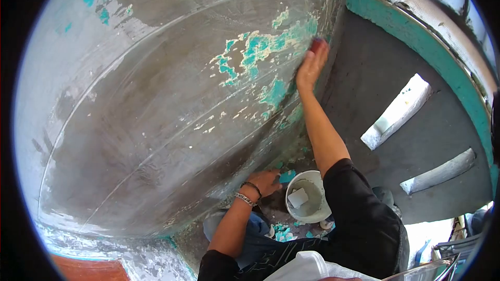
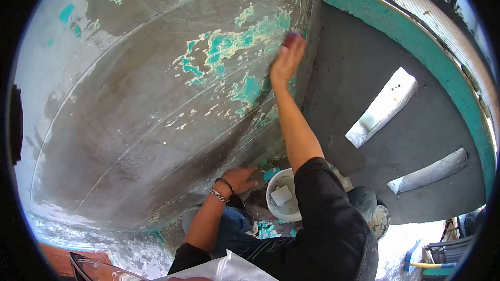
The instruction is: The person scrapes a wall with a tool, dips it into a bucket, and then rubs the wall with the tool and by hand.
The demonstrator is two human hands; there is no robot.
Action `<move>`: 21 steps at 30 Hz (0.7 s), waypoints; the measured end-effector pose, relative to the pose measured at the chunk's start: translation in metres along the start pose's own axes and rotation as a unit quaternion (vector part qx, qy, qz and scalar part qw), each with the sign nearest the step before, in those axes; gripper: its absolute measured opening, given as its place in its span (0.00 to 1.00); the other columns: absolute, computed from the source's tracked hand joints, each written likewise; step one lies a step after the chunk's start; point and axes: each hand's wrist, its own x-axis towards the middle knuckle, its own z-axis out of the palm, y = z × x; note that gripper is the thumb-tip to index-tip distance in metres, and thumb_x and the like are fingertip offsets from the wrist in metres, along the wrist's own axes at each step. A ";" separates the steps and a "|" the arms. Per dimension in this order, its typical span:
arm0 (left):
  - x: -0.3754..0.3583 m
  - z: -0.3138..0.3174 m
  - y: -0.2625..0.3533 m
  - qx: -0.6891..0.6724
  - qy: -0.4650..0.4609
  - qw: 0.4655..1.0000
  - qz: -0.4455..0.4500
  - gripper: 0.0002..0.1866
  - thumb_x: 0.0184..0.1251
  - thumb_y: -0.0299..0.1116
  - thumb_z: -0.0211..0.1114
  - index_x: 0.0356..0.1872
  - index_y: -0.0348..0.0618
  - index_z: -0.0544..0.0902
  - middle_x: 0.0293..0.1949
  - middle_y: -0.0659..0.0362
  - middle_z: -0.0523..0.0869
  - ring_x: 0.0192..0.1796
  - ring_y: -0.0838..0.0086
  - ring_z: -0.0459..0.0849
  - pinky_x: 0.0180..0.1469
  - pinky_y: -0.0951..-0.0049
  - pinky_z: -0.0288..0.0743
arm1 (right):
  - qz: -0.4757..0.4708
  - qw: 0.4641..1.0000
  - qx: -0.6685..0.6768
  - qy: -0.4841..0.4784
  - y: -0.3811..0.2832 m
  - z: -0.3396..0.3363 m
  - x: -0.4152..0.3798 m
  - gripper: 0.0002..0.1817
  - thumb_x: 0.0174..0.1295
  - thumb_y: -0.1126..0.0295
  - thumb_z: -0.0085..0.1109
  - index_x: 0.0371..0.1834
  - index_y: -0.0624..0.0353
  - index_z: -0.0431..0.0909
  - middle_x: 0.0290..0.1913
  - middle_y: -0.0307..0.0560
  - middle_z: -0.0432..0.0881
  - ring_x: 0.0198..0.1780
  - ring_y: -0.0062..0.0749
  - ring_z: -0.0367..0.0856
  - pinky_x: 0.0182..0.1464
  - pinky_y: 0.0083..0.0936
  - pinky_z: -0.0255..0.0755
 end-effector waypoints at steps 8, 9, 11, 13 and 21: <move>0.002 0.005 -0.019 0.040 -0.018 0.998 -0.046 0.30 0.60 0.51 0.60 0.61 0.46 0.71 0.44 0.47 0.84 0.50 0.52 0.81 0.50 0.56 0.73 | -0.270 0.962 -0.020 -0.044 -0.111 0.009 0.074 0.26 0.69 0.60 0.43 0.69 0.57 0.63 0.70 0.61 0.58 0.69 0.58 0.57 0.70 0.48 0.44; -0.001 0.011 -0.023 0.031 0.011 0.999 -0.025 0.31 0.60 0.51 0.60 0.61 0.46 0.71 0.45 0.47 0.83 0.50 0.52 0.81 0.51 0.56 0.73 | -0.277 0.959 -0.055 -0.010 -0.107 0.013 0.106 0.25 0.69 0.60 0.43 0.68 0.56 0.65 0.69 0.59 0.61 0.68 0.57 0.60 0.69 0.47 0.47; -0.004 0.018 -0.029 0.014 0.036 0.999 -0.007 0.31 0.60 0.51 0.60 0.62 0.46 0.70 0.45 0.47 0.83 0.50 0.52 0.80 0.51 0.56 0.73 | -0.247 0.968 -0.025 0.021 -0.081 0.021 0.145 0.25 0.69 0.60 0.43 0.67 0.55 0.66 0.68 0.58 0.63 0.66 0.55 0.62 0.68 0.45 0.50; -0.007 0.013 -0.033 0.012 0.008 1.000 -0.015 0.29 0.60 0.49 0.61 0.59 0.45 0.71 0.49 0.47 0.82 0.52 0.53 0.80 0.52 0.55 0.73 | -0.186 0.979 -0.022 0.077 -0.056 0.017 0.136 0.24 0.67 0.60 0.45 0.64 0.56 0.70 0.65 0.59 0.67 0.60 0.55 0.67 0.64 0.45 0.56; 0.004 0.012 -0.028 0.001 -0.018 1.000 -0.020 0.29 0.60 0.50 0.60 0.59 0.44 0.71 0.48 0.47 0.82 0.52 0.53 0.80 0.52 0.56 0.73 | -0.131 0.985 -0.054 0.094 -0.039 0.017 0.146 0.23 0.68 0.56 0.45 0.60 0.58 0.73 0.59 0.62 0.70 0.58 0.58 0.66 0.59 0.45 0.60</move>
